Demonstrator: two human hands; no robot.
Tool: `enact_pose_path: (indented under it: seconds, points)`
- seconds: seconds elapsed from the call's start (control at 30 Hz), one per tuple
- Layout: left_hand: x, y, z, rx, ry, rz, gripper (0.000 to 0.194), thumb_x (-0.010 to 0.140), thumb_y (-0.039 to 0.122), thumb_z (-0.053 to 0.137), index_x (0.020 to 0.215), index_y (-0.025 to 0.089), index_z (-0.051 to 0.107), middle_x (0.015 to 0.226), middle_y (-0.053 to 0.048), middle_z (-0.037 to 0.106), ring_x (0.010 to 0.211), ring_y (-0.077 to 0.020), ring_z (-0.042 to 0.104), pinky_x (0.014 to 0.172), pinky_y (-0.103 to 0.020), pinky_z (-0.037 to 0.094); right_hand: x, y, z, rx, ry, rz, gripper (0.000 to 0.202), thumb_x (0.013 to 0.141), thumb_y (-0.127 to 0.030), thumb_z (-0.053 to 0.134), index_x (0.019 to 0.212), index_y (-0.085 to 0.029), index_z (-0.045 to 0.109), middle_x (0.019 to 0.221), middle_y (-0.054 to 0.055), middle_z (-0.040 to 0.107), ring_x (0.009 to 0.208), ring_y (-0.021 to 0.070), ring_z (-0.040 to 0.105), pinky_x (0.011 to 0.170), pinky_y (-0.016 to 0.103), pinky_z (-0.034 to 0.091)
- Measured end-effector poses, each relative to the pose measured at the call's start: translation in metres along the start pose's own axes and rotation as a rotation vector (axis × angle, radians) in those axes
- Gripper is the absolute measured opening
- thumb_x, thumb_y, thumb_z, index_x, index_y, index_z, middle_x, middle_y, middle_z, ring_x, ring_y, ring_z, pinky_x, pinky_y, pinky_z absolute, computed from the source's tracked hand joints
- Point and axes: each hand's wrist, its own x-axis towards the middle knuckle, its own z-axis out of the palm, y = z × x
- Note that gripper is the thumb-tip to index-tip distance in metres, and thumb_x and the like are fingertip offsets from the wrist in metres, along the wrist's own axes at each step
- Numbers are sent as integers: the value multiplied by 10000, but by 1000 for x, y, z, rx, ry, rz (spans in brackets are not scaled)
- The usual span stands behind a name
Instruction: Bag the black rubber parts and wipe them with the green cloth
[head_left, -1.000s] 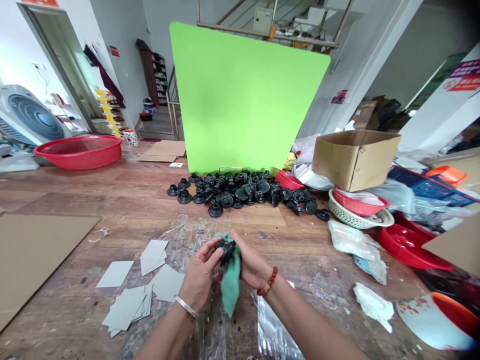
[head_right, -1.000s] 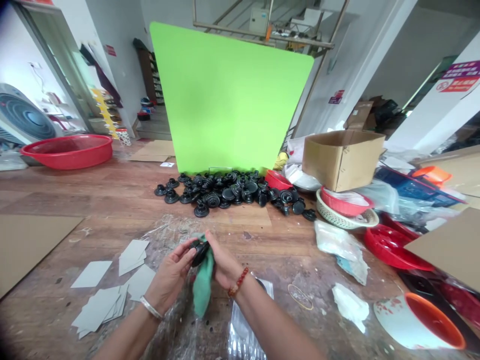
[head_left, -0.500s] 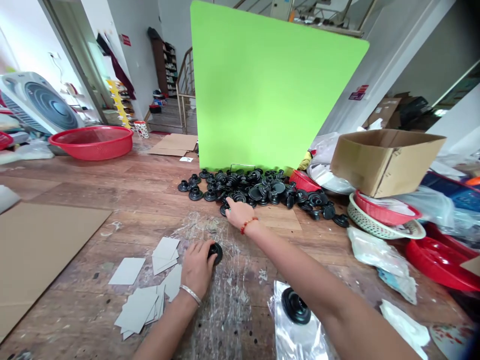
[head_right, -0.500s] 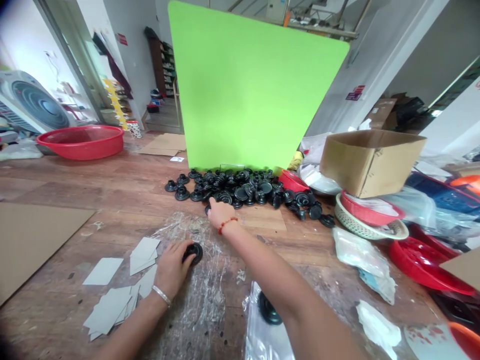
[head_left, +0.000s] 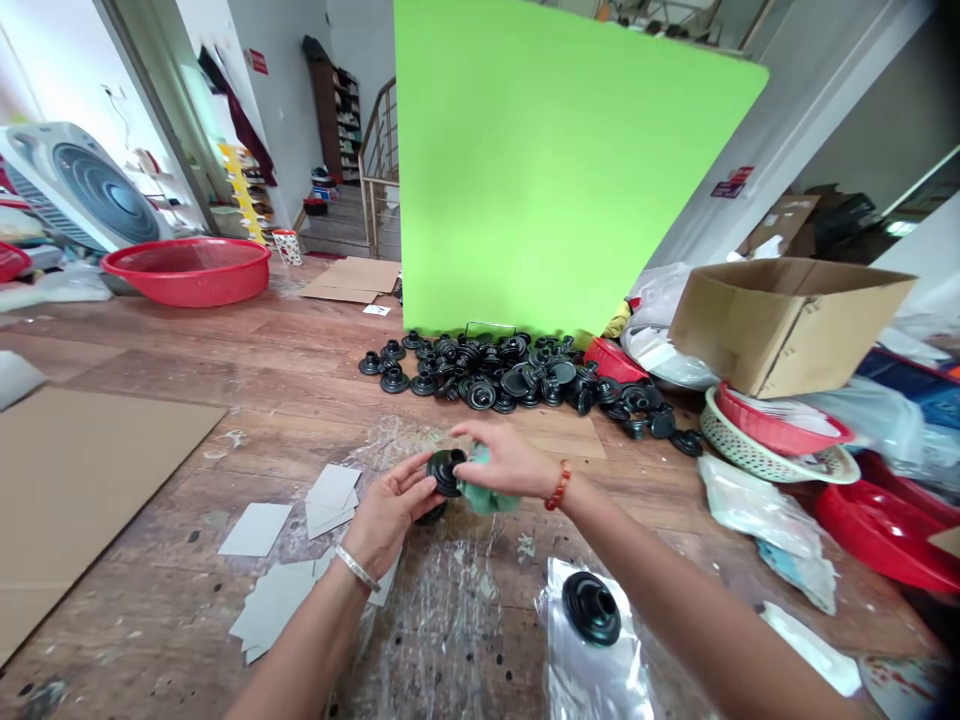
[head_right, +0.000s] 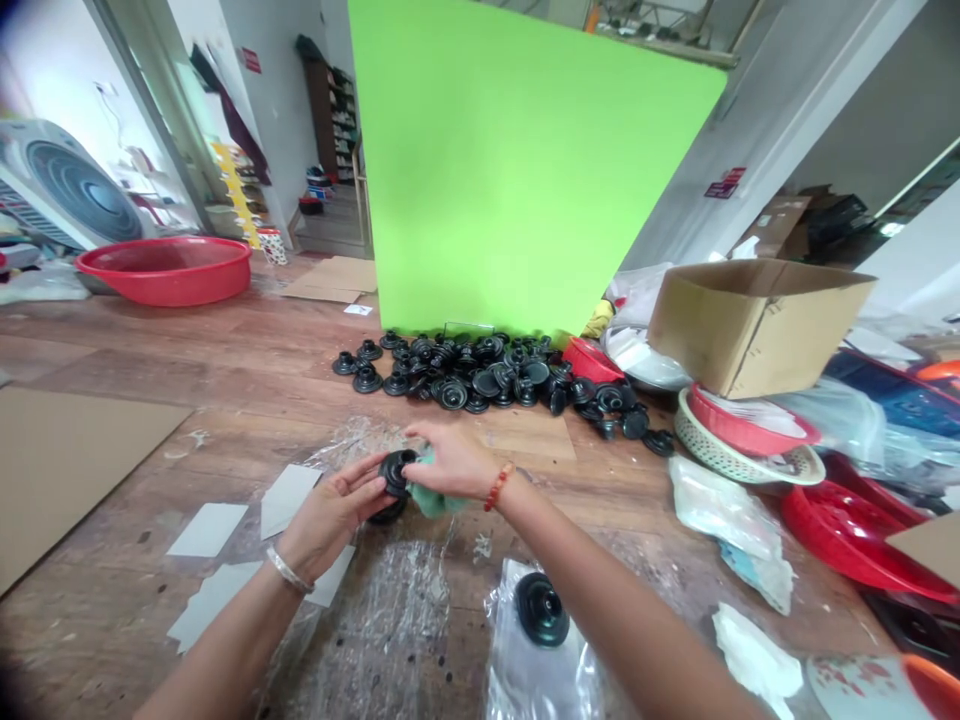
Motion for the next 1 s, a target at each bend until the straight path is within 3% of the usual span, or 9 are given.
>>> enact_pose_path:
  seconds: [0.1, 0.2, 0.37, 0.53, 0.63, 0.7, 0.8, 0.87, 1.0]
  points:
    - [-12, -4, 15, -47, 18, -1, 599, 562, 200, 825, 1124, 139, 628, 981, -76, 739, 856, -177, 683, 714, -238, 546, -19, -7, -6, 107, 241, -39, 304, 869, -383, 582, 1095, -183, 619, 1028, 63, 665, 901, 175, 597, 834, 305, 447]
    - [-23, -5, 31, -84, -9, -16, 461, 509, 155, 852, 940, 115, 695, 865, -60, 747, 777, -169, 679, 683, -231, 548, -26, -11, 8, 121, 142, -265, 203, 897, -316, 552, 1017, -198, 665, 1149, 80, 614, 1090, 204, 530, 980, 362, 374]
    - [-29, -6, 38, -153, 69, -105, 340, 588, 79, 801, 910, 92, 692, 803, -94, 744, 636, -153, 678, 583, -247, 569, -27, -6, 37, 325, 211, 125, 326, 974, -328, 378, 881, -164, 645, 913, 64, 624, 941, 186, 569, 883, 320, 446]
    - [-18, -14, 32, -218, 226, -45, 234, 712, 40, 681, 934, 114, 666, 826, -66, 735, 661, -111, 676, 635, -206, 569, -46, -19, 66, 338, 382, 250, 511, 926, -432, 467, 1342, -145, 390, 1264, 152, 451, 1132, 233, 510, 984, 368, 428]
    - [-4, -15, 24, -212, 297, 12, 236, 767, 74, 637, 994, 138, 640, 855, -48, 726, 678, -104, 673, 656, -204, 565, -64, -31, 81, 214, 247, 220, 688, 867, -271, 543, 1460, -174, 209, 1361, 188, 345, 1059, 248, 546, 889, 381, 484]
    - [10, -12, 12, -166, 343, 40, 237, 804, 92, 603, 1034, 147, 621, 861, -37, 720, 684, -104, 673, 675, -214, 565, -68, -33, 81, 97, 71, 100, 581, 859, -206, 530, 1408, -226, 342, 1288, 146, 424, 907, 213, 581, 775, 346, 503]
    - [34, -1, -16, -29, 387, 67, 233, 842, 104, 578, 1070, 142, 604, 870, -23, 707, 694, -96, 665, 692, -227, 559, -51, -19, 64, -64, -27, -7, 239, 884, -373, 578, 1076, -235, 615, 1086, 62, 523, 804, 157, 567, 720, 277, 478]
    - [49, 3, -35, 103, 386, 55, 175, 862, 124, 581, 1034, 125, 613, 839, -17, 692, 673, -99, 652, 667, -250, 556, -22, 1, 46, -225, 30, 122, 360, 895, -536, 530, 872, -198, 651, 1007, 52, 539, 812, 143, 562, 732, 254, 463]
    - [69, -2, -57, 421, 328, 36, 110, 873, 224, 615, 874, 118, 644, 728, 7, 664, 626, -114, 633, 643, -296, 551, 45, 45, 21, -479, 110, 374, 412, 927, -525, 472, 976, -158, 653, 1132, 131, 541, 960, 209, 589, 793, 298, 454]
